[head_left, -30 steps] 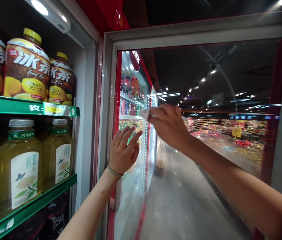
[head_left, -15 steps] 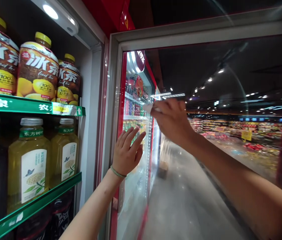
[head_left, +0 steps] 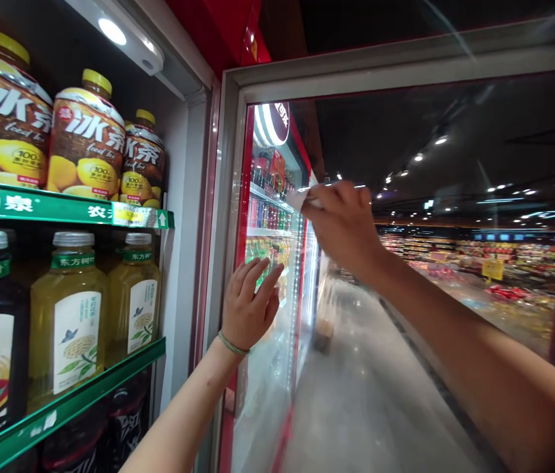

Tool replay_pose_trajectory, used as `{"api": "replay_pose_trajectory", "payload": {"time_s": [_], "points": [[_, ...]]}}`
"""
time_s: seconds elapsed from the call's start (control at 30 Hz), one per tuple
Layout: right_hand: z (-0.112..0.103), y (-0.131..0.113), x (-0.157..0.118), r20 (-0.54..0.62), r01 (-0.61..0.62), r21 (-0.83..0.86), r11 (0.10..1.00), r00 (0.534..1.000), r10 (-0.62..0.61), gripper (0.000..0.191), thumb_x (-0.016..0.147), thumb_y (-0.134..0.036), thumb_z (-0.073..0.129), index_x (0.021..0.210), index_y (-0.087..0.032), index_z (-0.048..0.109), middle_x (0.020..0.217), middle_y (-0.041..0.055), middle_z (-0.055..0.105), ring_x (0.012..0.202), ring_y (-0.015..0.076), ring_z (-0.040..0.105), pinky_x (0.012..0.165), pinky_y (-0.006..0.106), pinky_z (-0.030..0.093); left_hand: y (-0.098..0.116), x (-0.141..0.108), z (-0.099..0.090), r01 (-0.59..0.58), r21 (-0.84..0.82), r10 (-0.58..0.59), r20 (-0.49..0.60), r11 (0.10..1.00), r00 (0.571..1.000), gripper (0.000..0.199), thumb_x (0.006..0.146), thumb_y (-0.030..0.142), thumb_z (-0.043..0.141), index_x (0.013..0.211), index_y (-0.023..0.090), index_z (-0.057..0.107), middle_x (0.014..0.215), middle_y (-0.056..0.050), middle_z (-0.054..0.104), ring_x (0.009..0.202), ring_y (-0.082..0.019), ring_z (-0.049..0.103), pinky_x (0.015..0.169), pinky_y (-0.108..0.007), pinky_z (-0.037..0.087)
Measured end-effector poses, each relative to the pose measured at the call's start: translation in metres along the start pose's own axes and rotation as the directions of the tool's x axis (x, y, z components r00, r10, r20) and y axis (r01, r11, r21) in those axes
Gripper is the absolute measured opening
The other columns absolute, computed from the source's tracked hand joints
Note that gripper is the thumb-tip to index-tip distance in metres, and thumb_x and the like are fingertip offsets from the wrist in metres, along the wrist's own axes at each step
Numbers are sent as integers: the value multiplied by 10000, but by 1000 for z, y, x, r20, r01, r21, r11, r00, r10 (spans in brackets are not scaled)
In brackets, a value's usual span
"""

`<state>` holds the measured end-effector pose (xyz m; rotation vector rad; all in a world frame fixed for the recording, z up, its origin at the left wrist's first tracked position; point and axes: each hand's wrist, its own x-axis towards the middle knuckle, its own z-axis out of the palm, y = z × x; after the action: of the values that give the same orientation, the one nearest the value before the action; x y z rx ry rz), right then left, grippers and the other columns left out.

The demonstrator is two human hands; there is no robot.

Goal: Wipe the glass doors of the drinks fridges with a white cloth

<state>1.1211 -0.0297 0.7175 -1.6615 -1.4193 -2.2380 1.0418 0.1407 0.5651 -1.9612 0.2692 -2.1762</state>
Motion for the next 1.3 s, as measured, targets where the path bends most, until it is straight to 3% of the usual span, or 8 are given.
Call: {"api": "replay_pose_trajectory", "payload": {"time_s": [0.1,0.23,0.63,0.73,0.9,1.0,1.17,1.3], "points": [[2,-7,-1,86,199,91,976,975,-207,434,900,-39,554,1235,-295,654,1212,29,672,1078,244,465,818,390,272,-1,-3,-6,-12,25,11,49,1000,999,542,944,159,582,1472,249,500,1382,-118,619,1365,-280,530,1142,-478,469],[6,-16,1,40,95,64,993,994,-98,368,896,-66,580,1174,-285,682,1213,44,663,1077,257,460,816,391,267,-3,-5,-17,-22,81,15,89,996,996,537,935,160,605,1458,243,519,1361,-116,640,1337,-288,553,1130,-482,478],[10,-22,23,63,307,28,951,949,-309,389,926,-8,485,1168,-250,669,1195,32,683,1030,230,473,808,395,278,-10,-25,-30,-29,113,15,127,993,992,550,921,123,597,1458,225,526,1338,-116,664,1308,-270,588,1085,-427,506],[11,-23,27,31,159,-18,987,987,-158,383,948,-12,448,1182,-222,666,1227,52,681,1062,253,460,808,409,264,-10,-24,-30,-30,115,16,116,993,993,550,927,126,588,1462,235,522,1334,-109,669,1307,-261,591,1082,-417,506],[16,-26,32,58,300,38,953,952,-301,385,965,-15,418,1164,-231,667,1218,37,681,1043,246,457,817,410,266,-10,-25,-30,-33,113,21,110,993,994,544,924,119,585,1454,224,530,1340,-110,669,1309,-256,591,1088,-410,500],[17,-28,38,49,154,26,988,987,-155,417,940,15,411,1183,-212,663,1241,75,670,1064,260,455,815,420,260,-10,-25,-30,-33,113,21,106,993,994,531,919,115,593,1437,221,547,1336,-109,672,1305,-254,594,1087,-407,502],[21,-30,49,90,264,65,962,959,-269,462,959,15,375,1223,-230,665,1243,61,671,1059,251,463,830,417,261,-11,-26,-30,-39,109,29,97,993,995,545,931,120,567,1463,232,521,1334,-105,676,1305,-249,599,1085,-409,510],[26,-32,53,49,142,69,987,988,-146,426,963,-9,410,1257,-206,647,1248,87,662,1098,271,457,846,421,260,-12,-26,-30,-43,110,33,89,993,995,530,923,114,576,1439,228,542,1327,-102,682,1293,-250,609,1076,-405,519]]}}
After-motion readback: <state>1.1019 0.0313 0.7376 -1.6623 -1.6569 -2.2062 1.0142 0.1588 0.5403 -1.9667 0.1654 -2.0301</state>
